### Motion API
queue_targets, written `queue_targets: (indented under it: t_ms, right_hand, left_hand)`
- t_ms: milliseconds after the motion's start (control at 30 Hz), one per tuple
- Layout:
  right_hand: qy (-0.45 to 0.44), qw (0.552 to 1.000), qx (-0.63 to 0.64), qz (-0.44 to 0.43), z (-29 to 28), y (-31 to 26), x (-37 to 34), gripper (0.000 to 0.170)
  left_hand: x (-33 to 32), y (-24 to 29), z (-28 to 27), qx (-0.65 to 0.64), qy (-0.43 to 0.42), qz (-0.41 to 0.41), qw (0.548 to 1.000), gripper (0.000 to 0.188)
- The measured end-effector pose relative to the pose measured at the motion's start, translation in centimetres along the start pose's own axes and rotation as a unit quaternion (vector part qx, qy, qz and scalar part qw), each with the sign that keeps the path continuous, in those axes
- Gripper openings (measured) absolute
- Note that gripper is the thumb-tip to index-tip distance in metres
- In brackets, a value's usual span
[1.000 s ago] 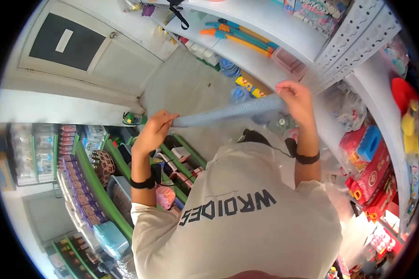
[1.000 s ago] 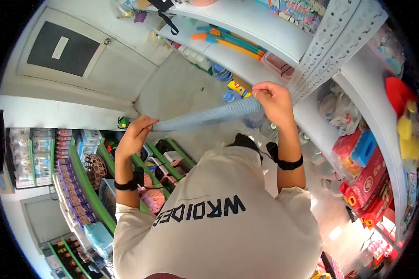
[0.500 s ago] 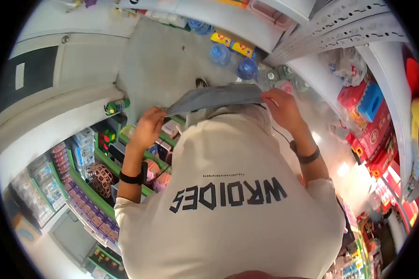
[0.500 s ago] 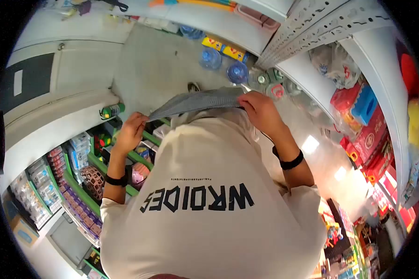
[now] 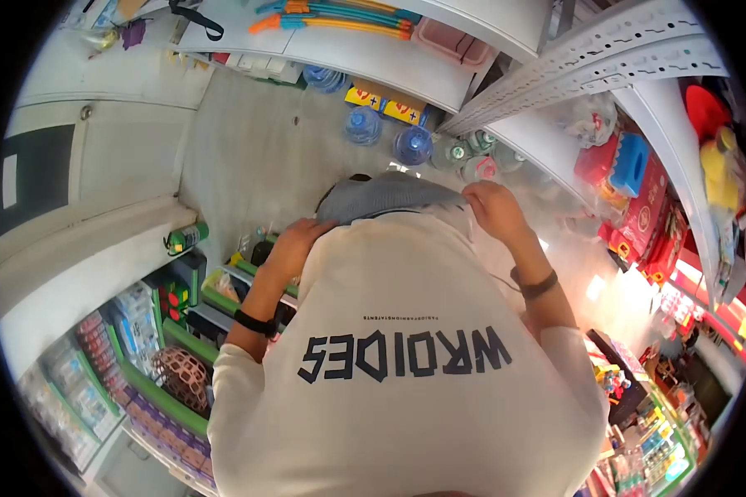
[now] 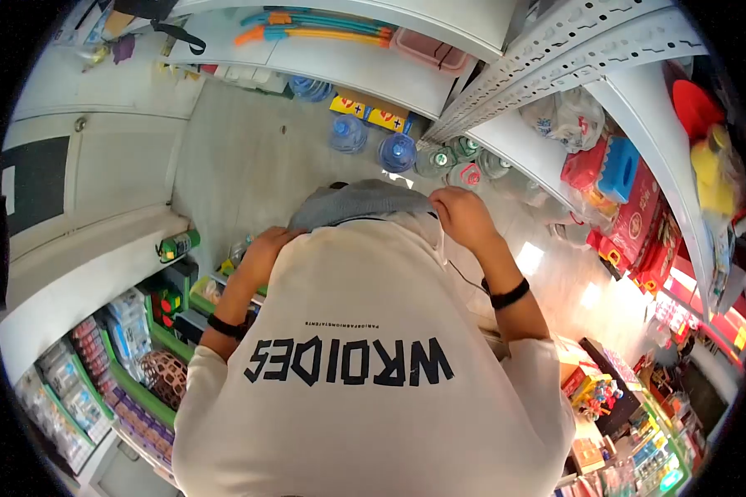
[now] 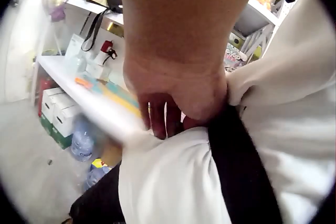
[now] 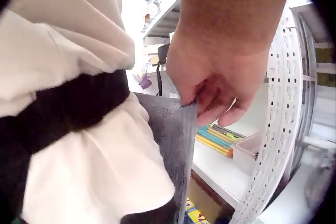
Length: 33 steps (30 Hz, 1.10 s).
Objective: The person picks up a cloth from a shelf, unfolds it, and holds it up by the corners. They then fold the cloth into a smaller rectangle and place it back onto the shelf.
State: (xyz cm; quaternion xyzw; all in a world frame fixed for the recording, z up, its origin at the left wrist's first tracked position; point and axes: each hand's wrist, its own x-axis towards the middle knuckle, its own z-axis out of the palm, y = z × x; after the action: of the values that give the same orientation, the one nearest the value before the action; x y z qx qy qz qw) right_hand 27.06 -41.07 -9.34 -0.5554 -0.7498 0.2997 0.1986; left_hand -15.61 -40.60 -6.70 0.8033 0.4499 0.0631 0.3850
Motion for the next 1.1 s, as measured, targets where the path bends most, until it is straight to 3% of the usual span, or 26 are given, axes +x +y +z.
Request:
queue_targets:
  t_ms: [67, 100, 200, 300, 400, 433, 467, 533, 633, 767, 867, 933, 967, 1000, 1067, 1100]
  right_hand:
    - [0.006, 1.0, 0.007, 0.012, 1.5, -0.8, 0.9, 0.011]
    - [0.016, 0.999, 0.034, 0.034, 2.3, -0.9, 1.5, 0.011]
    - [0.022, 0.994, 0.083, 0.066, 4.6, -1.4, 3.6, 0.011]
    - [0.025, 0.989, 0.105, 0.099, 5.8, -3.2, 5.0, 0.011]
    - [0.064, 0.989, 0.101, 0.092, 5.6, -5.4, 7.0, 0.011]
    - [0.059, 0.98, 0.143, 0.123, 5.6, -6.1, 7.6, 0.012]
    - [0.051, 0.968, 0.187, 0.159, 6.0, -6.7, 7.9, 0.013]
    - [0.063, 0.967, 0.189, 0.16, 6.3, -8.0, 9.0, 0.014]
    - [0.05, 0.978, 0.131, 0.152, 5.0, -12.0, 10.6, 0.013]
    - [0.03, 0.977, 0.129, 0.167, 3.9, -16.4, 11.9, 0.014]
    - [0.025, 0.974, 0.137, 0.176, 3.8, -17.5, 11.7, 0.013]
    - [0.053, 0.977, 0.13, 0.157, 2.0, -18.6, 12.3, 0.012]
    - [0.048, 0.97, 0.134, 0.199, 1.0, -19.6, 12.3, 0.013]
    - [0.041, 0.958, 0.14, 0.245, 0.2, -20.3, 12.2, 0.014]
    - [0.034, 0.962, 0.131, 0.238, -1.1, -20.3, 12.2, 0.014]
    - [0.054, 0.969, 0.114, 0.211, -1.7, -20.3, 12.1, 0.015]
  left_hand:
    - [0.9, -1.4, -0.9, 0.033, -0.044, 0.088, 0.995, 0.03]
    - [0.9, -3.4, -0.2, 0.008, -0.032, 0.049, 0.998, 0.027]
    - [1.3, -8.3, 0.7, -0.024, -0.013, 0.09, 0.996, 0.027]
    - [1.2, -8.5, -1.4, -0.058, -0.064, 0.045, 0.995, 0.027]
    - [1.3, -8.2, -3.1, -0.106, -0.053, 0.043, 0.992, 0.026]
    - [1.7, -8.0, -4.1, -0.098, -0.103, 0.021, 0.99, 0.027]
    - [1.9, -8.4, -4.2, -0.098, -0.101, 0.025, 0.99, 0.027]
    - [2.3, -9.9, -3.8, -0.072, -0.105, 0.124, 0.984, 0.029]
    - [2.8, -11.6, -4.0, -0.09, -0.129, 0.185, 0.97, 0.022]
    - [2.3, -12.5, -4.3, -0.113, -0.159, 0.167, 0.967, 0.018]
    - [1.2, -12.7, -2.9, -0.123, -0.124, 0.125, 0.977, 0.021]
    - [1.8, -13.0, -2.1, -0.176, -0.037, 0.047, 0.983, 0.021]
    - [1.9, -12.9, -2.4, -0.188, 0.038, 0.076, 0.978, 0.024]
    - [2.6, -13.2, -2.9, -0.186, 0.043, 0.091, 0.977, 0.024]
    - [2.9, -12.1, -5.2, -0.211, 0.104, 0.118, 0.965, 0.028]
    - [3.3, -11.7, -6.8, -0.172, 0.094, 0.112, 0.974, 0.03]
